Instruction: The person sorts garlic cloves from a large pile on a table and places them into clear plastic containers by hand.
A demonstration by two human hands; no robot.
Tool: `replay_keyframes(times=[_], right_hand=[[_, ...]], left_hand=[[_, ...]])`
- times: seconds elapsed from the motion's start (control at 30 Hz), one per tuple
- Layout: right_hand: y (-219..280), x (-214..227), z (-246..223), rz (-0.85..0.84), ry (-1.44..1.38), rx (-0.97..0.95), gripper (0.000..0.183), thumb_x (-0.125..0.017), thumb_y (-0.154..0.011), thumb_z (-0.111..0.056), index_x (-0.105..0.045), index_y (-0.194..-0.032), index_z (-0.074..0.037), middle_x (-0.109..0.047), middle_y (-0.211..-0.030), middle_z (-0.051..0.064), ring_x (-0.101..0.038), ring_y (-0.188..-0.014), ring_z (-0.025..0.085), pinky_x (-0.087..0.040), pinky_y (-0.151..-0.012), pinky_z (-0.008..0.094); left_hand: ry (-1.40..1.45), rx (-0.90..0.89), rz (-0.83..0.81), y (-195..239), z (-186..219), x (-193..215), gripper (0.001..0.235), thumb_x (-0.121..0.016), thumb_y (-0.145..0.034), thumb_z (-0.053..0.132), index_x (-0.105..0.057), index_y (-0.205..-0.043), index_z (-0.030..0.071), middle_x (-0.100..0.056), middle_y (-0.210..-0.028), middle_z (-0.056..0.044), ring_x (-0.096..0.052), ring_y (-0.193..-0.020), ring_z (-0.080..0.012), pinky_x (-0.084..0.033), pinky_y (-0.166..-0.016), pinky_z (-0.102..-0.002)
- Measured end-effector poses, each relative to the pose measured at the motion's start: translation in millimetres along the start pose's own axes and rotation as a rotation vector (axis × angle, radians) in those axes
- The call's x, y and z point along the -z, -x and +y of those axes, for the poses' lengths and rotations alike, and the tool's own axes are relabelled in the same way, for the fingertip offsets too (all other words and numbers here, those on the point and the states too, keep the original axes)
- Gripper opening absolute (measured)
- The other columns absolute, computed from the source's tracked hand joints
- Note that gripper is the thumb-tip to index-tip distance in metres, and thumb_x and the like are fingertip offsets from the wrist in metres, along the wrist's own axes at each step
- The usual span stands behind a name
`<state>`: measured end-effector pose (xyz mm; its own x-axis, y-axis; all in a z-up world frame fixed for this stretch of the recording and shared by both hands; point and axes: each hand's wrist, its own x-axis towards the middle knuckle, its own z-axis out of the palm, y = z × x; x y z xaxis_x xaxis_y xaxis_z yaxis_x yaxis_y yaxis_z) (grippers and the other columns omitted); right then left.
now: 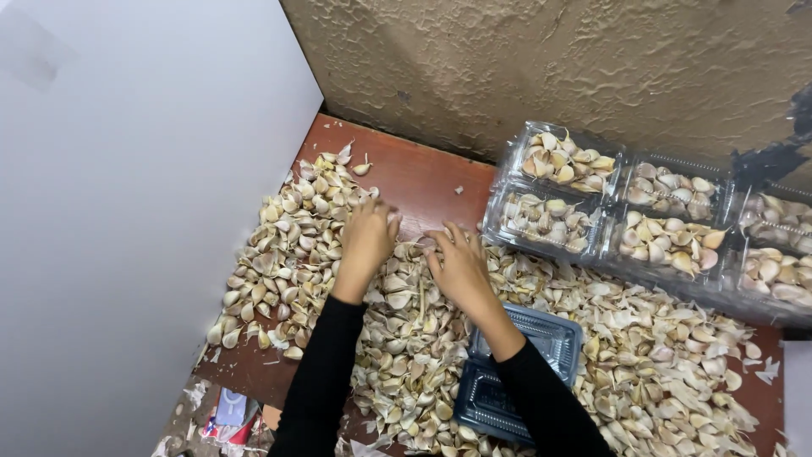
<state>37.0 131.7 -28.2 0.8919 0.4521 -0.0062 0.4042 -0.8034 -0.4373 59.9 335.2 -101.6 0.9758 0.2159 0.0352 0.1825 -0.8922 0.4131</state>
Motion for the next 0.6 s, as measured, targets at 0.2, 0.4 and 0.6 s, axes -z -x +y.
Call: replay_keyframes(times=[0.2, 0.4, 0.6], right_hand=[[-35, -36, 20, -0.216, -0.043, -0.094, 0.056, -0.058, -0.100, -0.039, -0.047, -0.151, -0.021, -0.037, -0.158, 0.017, -0.030, -0.145, 0.049, -0.027, -0.111, 0.071], [-27, -29, 12, -0.242, -0.068, -0.084, 0.038, -0.052, -0.104, -0.040, -0.060, -0.137, -0.024, -0.046, -0.145, 0.010, -0.041, -0.134, 0.040, -0.031, -0.109, 0.065], [-9, -33, 16, -0.207, 0.011, -0.041, 0.027, -0.056, -0.098, -0.039, -0.064, -0.123, -0.031, -0.057, -0.130, 0.006, -0.054, -0.119, 0.038, -0.045, -0.096, 0.055]], left_hand=[[-0.222, 0.272, 0.186, -38, 14, 34, 0.074, -0.070, -0.091, 0.047, -0.042, -0.157, 0.028, -0.018, -0.169, -0.013, -0.004, -0.150, -0.0537, -0.012, -0.102, -0.087], [-0.291, 0.258, 0.122, -37, -5, 10, 0.051, -0.067, -0.085, 0.043, -0.059, -0.134, 0.034, -0.051, -0.147, -0.004, -0.027, -0.144, -0.0465, -0.032, -0.096, -0.077], [-0.050, 0.207, 0.151, 15, 21, -2, 0.023, -0.066, -0.088, 0.031, -0.070, -0.107, 0.018, -0.050, -0.141, -0.006, -0.043, -0.120, -0.0454, -0.051, -0.080, -0.065]])
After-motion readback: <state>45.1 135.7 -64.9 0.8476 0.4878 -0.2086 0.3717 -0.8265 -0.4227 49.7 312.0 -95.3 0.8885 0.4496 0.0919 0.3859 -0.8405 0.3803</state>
